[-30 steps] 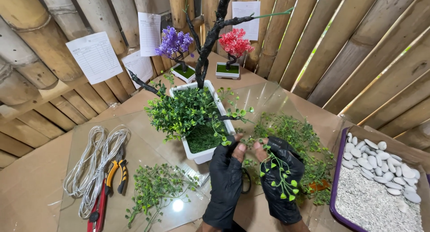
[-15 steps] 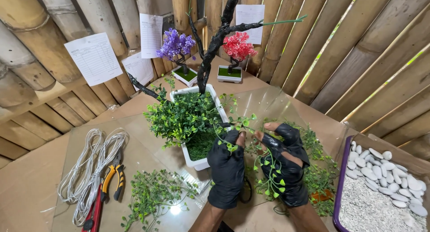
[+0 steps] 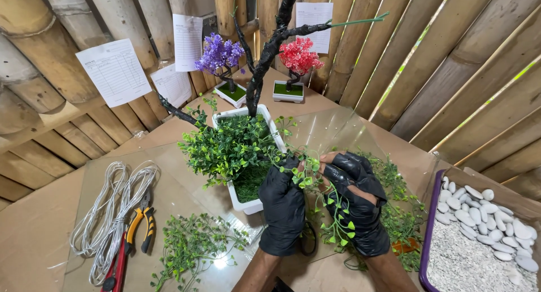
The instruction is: The person arranges artificial green foliage into a white rectangular planter containing a black tree structure. They use scissors to trim the stems of the artificial plants and insert them into the mossy base of the planter, adjusting the placement to create a dense arrangement.
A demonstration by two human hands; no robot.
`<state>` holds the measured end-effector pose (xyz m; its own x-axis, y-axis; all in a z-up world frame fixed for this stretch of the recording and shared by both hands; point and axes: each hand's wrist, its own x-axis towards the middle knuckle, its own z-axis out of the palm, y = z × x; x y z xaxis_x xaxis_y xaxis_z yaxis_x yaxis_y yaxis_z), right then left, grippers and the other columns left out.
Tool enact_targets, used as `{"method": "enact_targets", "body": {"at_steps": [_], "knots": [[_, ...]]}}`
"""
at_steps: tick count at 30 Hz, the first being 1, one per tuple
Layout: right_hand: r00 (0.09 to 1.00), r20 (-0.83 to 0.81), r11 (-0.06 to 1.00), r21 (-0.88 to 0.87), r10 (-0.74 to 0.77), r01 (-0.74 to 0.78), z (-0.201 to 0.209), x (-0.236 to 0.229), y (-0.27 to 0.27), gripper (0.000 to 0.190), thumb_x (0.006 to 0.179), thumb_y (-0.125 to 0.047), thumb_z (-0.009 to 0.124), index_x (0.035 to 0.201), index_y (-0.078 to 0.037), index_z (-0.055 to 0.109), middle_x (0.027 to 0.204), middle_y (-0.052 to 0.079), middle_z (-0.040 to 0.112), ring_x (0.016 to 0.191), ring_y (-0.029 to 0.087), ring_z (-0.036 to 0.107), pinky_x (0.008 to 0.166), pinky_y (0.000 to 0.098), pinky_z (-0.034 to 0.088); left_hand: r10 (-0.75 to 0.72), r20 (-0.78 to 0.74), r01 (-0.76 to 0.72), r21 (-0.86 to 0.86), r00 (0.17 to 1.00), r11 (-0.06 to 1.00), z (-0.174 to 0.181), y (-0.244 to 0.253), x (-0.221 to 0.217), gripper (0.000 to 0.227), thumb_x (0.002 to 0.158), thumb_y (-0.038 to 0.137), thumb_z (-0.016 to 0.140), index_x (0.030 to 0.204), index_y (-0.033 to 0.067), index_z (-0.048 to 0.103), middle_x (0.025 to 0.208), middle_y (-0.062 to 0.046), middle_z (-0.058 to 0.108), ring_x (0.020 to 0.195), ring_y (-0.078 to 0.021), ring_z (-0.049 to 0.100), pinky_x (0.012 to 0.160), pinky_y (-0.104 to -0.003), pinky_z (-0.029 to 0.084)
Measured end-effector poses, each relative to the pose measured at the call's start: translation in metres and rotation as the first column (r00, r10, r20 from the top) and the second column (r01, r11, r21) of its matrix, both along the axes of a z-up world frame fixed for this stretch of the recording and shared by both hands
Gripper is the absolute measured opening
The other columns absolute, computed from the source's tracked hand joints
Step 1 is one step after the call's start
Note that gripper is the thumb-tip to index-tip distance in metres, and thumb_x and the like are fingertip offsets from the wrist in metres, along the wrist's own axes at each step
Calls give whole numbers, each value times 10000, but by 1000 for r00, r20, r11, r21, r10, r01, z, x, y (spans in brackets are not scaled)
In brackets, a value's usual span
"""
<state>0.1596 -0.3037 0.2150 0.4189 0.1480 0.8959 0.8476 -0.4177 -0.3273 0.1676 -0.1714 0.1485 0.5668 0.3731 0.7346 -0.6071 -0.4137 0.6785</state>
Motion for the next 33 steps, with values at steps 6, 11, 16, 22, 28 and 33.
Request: {"method": "enact_targets", "body": {"at_steps": [6, 11, 16, 22, 28, 33], "knots": [[970, -217, 977, 206, 109, -64, -7, 2, -2, 171, 949, 5, 669, 1092, -25, 758, 1186, 135, 729, 1217, 324, 653, 1055, 401, 563, -7, -9, 7, 14, 1000, 1000, 6, 1, -3, 455, 889, -31, 556, 1261, 164, 733, 1190, -96, 746, 1118, -330, 737, 984, -441, 574], [975, -218, 997, 70, 42, -27, -30, 18, -20, 197, 1039, -146, 613, 1179, -121, 750, 1266, 74, 726, 1277, 300, 646, 1107, 426, 541, 8, -7, -8, 15, 1000, 1000, 4, 1, -1, 296, 1002, 145, 663, 1294, 130, 706, 1245, -124, 740, 1177, -339, 729, 1023, -443, 571], [979, -185, 996, -61, -80, 70, -45, 30, -29, 224, 1035, -236, 632, 1223, -185, 743, 1281, 41, 719, 1274, 311, 638, 1100, 471, 518, -5, -17, 6, 58, 1000, 998, -4, 3, 2, 296, 952, 65, 565, 1214, 54, 704, 1165, -159, 734, 1103, -372, 720, 998, -470, 557], [973, -201, 993, -27, -118, 115, -38, 29, -21, 199, 1013, -195, 674, 1189, -149, 756, 1221, 75, 739, 1215, 323, 673, 1065, 459, 535, -12, -16, 13, 55, 1000, 998, -5, 3, 3, 340, 912, 64, 505, 1178, 50, 716, 1031, -137, 713, 958, -359, 712, 870, -469, 565], [947, -284, 989, -50, -149, 140, -41, 33, -23, 237, 1010, -276, 660, 1200, -184, 767, 1244, 63, 744, 1237, 320, 671, 1086, 488, 532, -39, -10, 40, 28, 999, 999, 0, 4, 0, 340, 1013, 240, 504, 1189, 30, 706, 1137, -176, 738, 1075, -390, 723, 986, -495, 560], [937, -338, 996, -61, -83, 66, -32, 32, -25, 308, 1004, -316, 613, 1230, -168, 762, 1270, 64, 746, 1242, 289, 681, 1115, 474, 479, -74, 23, 75, -57, 997, 996, -8, 1, 4, 288, 975, 209, 529, 1105, 52, 732, 1050, -124, 736, 1009, -343, 737, 961, -474, 578]]}}
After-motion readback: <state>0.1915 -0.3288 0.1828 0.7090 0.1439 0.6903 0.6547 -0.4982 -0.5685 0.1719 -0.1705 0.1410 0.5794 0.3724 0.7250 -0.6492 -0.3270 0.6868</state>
